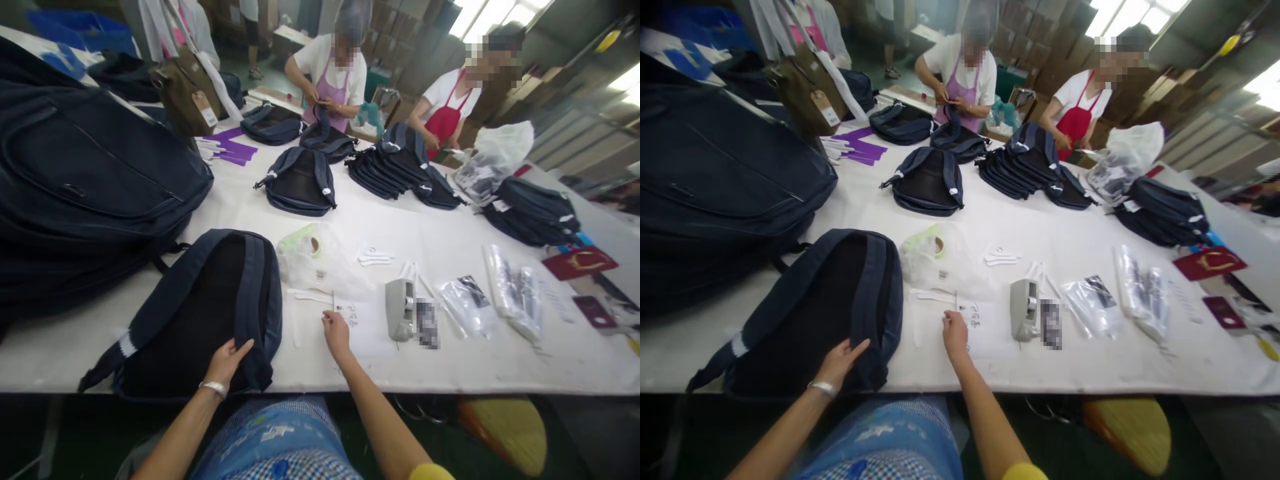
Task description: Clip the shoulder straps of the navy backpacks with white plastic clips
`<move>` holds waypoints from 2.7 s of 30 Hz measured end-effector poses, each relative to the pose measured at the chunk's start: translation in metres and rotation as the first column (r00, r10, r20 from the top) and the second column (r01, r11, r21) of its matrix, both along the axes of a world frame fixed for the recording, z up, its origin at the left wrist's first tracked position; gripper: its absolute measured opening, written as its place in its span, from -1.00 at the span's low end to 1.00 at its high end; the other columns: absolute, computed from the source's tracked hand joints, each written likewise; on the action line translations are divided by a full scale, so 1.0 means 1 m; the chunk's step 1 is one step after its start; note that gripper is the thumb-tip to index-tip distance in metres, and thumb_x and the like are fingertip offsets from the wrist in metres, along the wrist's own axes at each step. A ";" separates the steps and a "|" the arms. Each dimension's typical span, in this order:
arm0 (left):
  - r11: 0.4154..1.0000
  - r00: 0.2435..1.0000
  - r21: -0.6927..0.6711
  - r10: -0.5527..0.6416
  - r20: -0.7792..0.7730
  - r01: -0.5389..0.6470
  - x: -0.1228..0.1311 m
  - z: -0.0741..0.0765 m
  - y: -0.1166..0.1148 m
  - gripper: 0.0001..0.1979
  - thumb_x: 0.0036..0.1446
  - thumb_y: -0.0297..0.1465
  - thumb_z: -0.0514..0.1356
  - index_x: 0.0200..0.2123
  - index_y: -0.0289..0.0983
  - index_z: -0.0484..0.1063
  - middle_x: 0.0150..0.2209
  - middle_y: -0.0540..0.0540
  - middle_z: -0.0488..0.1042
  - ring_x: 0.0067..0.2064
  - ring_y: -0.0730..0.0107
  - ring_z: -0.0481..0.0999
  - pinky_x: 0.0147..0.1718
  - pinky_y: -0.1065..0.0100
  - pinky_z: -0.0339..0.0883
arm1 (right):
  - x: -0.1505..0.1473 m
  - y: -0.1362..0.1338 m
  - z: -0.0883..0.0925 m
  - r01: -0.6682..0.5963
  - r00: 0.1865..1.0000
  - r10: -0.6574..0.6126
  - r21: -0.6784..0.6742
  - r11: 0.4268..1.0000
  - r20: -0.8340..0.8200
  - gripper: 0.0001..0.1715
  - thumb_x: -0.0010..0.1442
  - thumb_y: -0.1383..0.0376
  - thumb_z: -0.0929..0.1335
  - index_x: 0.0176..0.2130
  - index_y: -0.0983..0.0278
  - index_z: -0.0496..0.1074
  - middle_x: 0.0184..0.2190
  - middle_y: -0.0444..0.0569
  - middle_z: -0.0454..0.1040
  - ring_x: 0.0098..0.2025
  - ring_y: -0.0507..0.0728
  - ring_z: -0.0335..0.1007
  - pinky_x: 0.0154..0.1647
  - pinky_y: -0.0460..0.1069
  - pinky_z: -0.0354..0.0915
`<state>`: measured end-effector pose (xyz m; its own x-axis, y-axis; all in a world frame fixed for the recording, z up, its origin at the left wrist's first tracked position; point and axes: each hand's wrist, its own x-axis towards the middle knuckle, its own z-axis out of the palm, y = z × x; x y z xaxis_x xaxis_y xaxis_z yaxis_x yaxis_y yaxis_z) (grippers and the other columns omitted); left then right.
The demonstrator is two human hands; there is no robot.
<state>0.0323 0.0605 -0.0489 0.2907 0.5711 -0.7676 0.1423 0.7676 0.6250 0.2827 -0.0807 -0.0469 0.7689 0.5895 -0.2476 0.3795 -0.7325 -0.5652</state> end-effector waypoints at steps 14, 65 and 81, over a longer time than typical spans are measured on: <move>0.999 1.000 -0.045 -0.021 -0.014 0.021 0.004 0.016 0.002 -0.71 -0.10 -0.45 0.36 -0.23 -0.30 0.48 -0.24 -0.18 0.60 -0.20 0.23 0.59 -0.11 0.25 0.46 | 0.033 -0.009 -0.009 -0.201 0.957 0.259 -0.348 0.916 0.128 -0.77 0.27 0.32 0.16 -0.10 0.26 0.29 -0.17 0.04 0.38 -0.22 0.11 0.35 -0.30 -0.05 0.12; 0.953 0.986 0.303 -0.031 0.161 -0.019 -0.001 0.020 -0.015 -0.55 -0.10 -0.20 0.32 -0.16 -0.36 0.47 -0.17 -0.20 0.58 -0.14 0.10 0.56 -0.07 0.12 0.42 | -0.095 0.082 0.018 -0.505 0.817 0.560 0.299 0.809 -0.137 -0.80 0.06 0.42 0.27 -0.45 0.26 0.48 -0.49 -0.10 0.44 -0.39 0.05 0.35 -0.33 -0.09 0.26; 0.598 0.892 0.684 -0.127 -0.434 0.418 -0.002 0.027 -0.016 -0.70 0.05 -0.22 0.19 -0.16 -0.20 0.51 0.19 -0.12 0.26 0.16 0.12 0.24 0.15 0.15 0.13 | -0.070 0.093 0.039 -0.624 0.367 0.688 0.383 0.681 -0.626 -0.76 -0.10 0.40 0.37 -0.34 0.22 0.54 -0.34 -0.17 0.51 -0.27 0.08 0.39 -0.21 -0.04 0.32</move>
